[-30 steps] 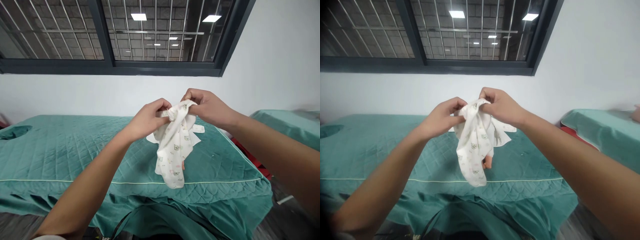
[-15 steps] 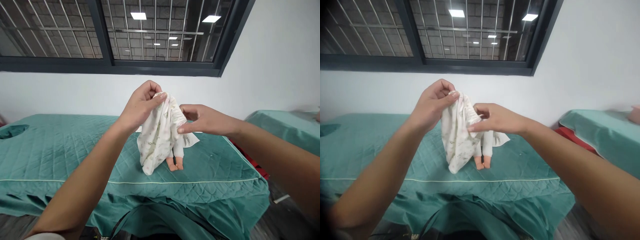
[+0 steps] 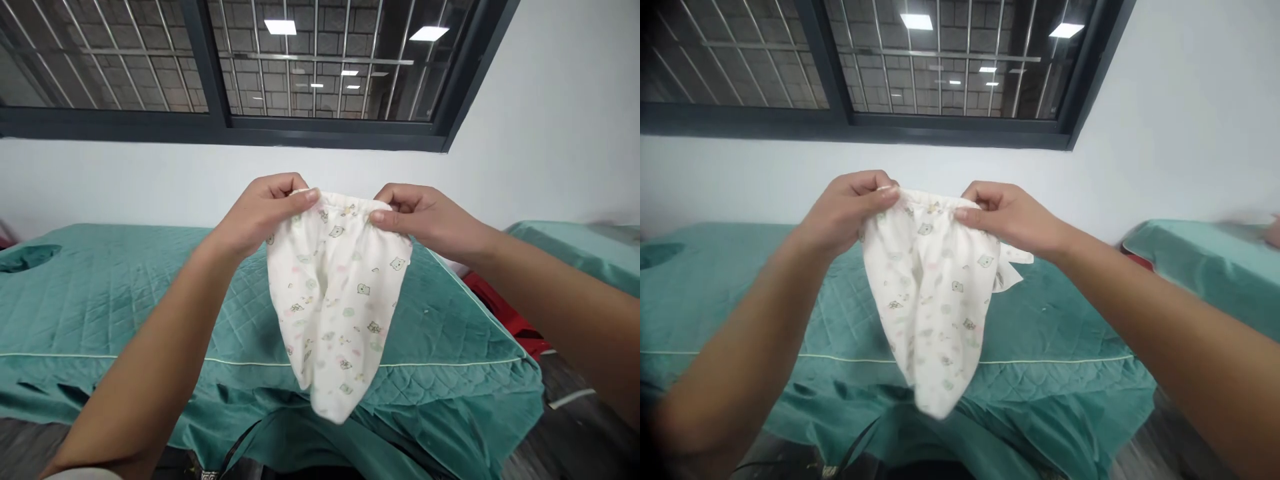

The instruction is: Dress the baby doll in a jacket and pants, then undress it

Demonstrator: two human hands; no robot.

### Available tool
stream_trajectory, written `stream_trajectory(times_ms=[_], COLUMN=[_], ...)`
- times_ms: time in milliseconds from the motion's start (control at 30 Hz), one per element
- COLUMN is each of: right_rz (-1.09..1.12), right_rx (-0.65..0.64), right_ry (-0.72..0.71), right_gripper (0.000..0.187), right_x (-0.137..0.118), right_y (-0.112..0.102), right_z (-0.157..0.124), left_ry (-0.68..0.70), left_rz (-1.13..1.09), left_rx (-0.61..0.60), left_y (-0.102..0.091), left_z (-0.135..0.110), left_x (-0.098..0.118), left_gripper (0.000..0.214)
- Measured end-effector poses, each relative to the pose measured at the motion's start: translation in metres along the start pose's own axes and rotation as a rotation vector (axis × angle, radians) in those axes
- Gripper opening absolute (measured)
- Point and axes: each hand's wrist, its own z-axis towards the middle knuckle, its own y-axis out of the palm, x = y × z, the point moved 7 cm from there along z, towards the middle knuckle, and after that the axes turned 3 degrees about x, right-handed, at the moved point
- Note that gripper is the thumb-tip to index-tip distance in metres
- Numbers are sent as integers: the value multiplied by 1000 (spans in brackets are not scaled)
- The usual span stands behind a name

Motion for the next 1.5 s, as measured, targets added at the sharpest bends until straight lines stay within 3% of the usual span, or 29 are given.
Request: stream_trajectory(times_ms=[167, 300, 433, 567, 633, 767, 833, 1000, 1100, 1200, 1333, 1400, 1500], right_rz=[-378, -436, -295, -218, -140, 196, 322, 462, 503, 519, 379, 333, 457], right_rx=[-22, -24, -41, -218, -248, -13, 88, 109, 3, -136, -269, -215, -40], right_ry=[-17, -48, -81, 39, 79, 48, 38, 70, 138, 196, 293, 322, 269], right_gripper=[41, 40, 33, 31, 30, 29, 30, 30, 33, 37, 36, 29, 24], right_x=[1, -2, -3, 14, 20, 18, 17, 27, 39, 50, 65, 69, 64], right_y=[-9, -8, 12, 41, 47, 31, 25, 32, 44, 59, 75, 72, 56], right_z=[5, 8, 7, 2, 0, 5, 7, 6, 3, -4, -16, -17, -12], left_ry=[-23, -78, -46, -6, -25, -126, -177, -201, -187, -199, -317, -397, -478], left_rz=[-99, -76, -54, -53, -56, 2, 8, -206, -323, -401, -567, -637, -662], left_rx=[30, -35, -83, -35, -47, -330, -397, -134, -4, 47, -21, -96, -222], left_y=[-8, 4, 25, 31, 32, 53, 64, 68, 66, 66, 76, 82, 85], left_z=[4, 1, -2, -3, -3, -14, -22, -22, -18, -17, -22, -27, -36], left_x=[-7, -7, -1, -2, -7, -20, -28, -48, -59, -67, -76, -79, -82], left_gripper=[39, 40, 43, 45, 43, 35, 36, 34, 29, 26, 29, 30, 36])
